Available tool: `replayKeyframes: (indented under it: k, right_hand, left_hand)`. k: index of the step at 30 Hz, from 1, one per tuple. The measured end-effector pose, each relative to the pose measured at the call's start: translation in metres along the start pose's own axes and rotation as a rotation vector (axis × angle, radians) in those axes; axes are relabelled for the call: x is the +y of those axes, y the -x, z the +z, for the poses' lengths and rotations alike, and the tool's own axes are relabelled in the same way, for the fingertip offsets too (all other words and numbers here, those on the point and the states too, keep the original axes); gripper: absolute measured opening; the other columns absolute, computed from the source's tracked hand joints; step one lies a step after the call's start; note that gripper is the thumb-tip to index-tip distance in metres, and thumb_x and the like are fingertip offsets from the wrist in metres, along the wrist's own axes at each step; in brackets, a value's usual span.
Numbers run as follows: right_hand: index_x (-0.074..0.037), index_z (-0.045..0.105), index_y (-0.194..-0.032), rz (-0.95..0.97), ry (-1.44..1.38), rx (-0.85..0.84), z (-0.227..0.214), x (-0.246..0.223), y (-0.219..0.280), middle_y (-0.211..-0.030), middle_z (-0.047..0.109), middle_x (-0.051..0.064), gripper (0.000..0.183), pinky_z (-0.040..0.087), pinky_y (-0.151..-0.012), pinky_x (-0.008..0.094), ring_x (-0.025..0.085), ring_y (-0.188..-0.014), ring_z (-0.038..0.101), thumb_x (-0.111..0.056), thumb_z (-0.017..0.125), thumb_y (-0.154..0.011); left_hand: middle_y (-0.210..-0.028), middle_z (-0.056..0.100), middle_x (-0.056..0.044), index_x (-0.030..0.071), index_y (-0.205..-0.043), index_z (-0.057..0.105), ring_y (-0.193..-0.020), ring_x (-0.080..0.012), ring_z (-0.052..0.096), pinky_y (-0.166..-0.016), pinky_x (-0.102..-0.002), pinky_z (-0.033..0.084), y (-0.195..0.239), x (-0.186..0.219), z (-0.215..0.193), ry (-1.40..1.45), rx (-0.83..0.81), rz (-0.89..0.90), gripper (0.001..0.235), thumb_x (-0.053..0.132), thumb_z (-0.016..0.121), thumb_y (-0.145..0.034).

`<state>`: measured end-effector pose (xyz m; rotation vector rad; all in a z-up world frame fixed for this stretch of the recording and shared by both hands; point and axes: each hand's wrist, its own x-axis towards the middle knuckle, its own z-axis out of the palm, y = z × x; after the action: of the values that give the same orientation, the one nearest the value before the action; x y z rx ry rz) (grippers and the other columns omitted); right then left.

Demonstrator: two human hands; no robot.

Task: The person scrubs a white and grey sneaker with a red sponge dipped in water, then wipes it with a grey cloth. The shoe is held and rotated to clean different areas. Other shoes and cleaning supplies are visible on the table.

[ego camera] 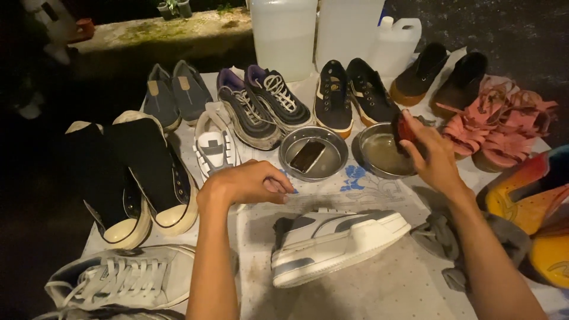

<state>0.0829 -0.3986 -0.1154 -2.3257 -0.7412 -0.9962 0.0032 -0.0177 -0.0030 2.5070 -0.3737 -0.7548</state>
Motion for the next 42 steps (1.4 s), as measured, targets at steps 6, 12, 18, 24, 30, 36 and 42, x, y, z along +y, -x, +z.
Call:
replayKeyframes:
  k: [6,12,18,24,30,36,42]
  right_hand:
    - [-0.005,0.057,-0.151,-0.096,-0.003,0.049,0.013,0.019,0.008,-0.144,0.060,0.027,0.055,0.048,-0.102,0.050,0.044,-0.122,0.062,-0.001,0.068,-0.098]
    - [-0.011,0.057,-0.146,0.010,-0.064,-0.047,-0.002,-0.013,-0.005,-0.165,0.028,0.030,0.046,0.033,-0.118,0.058,0.053,-0.144,0.036,0.003,0.054,-0.102]
    - [-0.021,0.067,-0.134,0.073,-0.061,-0.074,0.003,0.002,0.001,-0.167,0.034,0.021,0.042,0.035,-0.119,0.050,0.044,-0.143,0.044,-0.015,0.073,-0.093]
    - [-0.029,0.045,-0.155,0.319,-0.173,-0.273,-0.015,-0.015,-0.006,-0.169,0.014,0.025,0.109,0.020,-0.124,0.056,0.046,-0.152,0.024,-0.014,0.086,-0.056]
    - [-0.002,0.025,-0.162,0.429,-0.266,-0.134,-0.025,-0.037,-0.019,-0.143,0.047,0.039,0.120,0.049,-0.103,0.051,0.051,-0.128,0.051,0.003,0.087,-0.059]
    - [-0.007,0.046,-0.156,0.413,-0.104,-0.114,-0.006,0.011,0.002,-0.131,0.063,0.023,0.116,0.047,-0.108,0.048,0.036,-0.121,0.061,-0.037,0.094,-0.055]
    - [-0.021,0.063,-0.146,0.198,0.049,-0.103,-0.003,0.016,-0.002,-0.127,0.069,0.018,0.077,0.045,-0.109,0.048,0.040,-0.122,0.063,-0.035,0.082,-0.073]
  left_hand:
    - [-0.123,0.079,-0.004,0.022,-0.117,0.080,-0.121,-0.0259,0.071,-0.104,-0.041,0.053,0.004,0.004,-0.003,-0.004,-0.009,0.005,0.036,0.035,0.073,-0.084]
    - [-0.123,0.079,-0.003,0.023,-0.117,0.080,-0.119,-0.0224,0.071,-0.104,-0.039,0.053,-0.003,-0.002,0.000,0.009,-0.013,0.006,0.035,0.036,0.075,-0.084]
    - [-0.121,0.079,-0.003,0.026,-0.116,0.080,-0.118,-0.0218,0.071,-0.104,-0.038,0.053,-0.008,-0.006,0.001,0.000,-0.028,0.008,0.035,0.037,0.075,-0.084]
    - [-0.122,0.079,-0.005,0.024,-0.115,0.080,-0.120,-0.0242,0.071,-0.105,-0.040,0.053,-0.002,0.001,-0.001,-0.013,-0.027,0.006,0.034,0.033,0.073,-0.083]
    - [-0.123,0.079,-0.004,0.025,-0.118,0.080,-0.118,-0.0213,0.072,-0.105,-0.038,0.052,-0.011,-0.007,0.003,0.034,-0.034,0.002,0.036,0.033,0.074,-0.084]
    - [-0.122,0.079,-0.003,0.025,-0.117,0.080,-0.119,-0.0218,0.072,-0.104,-0.038,0.054,-0.009,-0.007,0.001,0.021,-0.027,0.029,0.036,0.034,0.075,-0.083]
    - [-0.124,0.079,-0.002,0.026,-0.119,0.080,-0.120,-0.0216,0.072,-0.104,-0.037,0.053,-0.004,0.001,0.001,0.052,-0.055,0.039,0.037,0.035,0.075,-0.083]
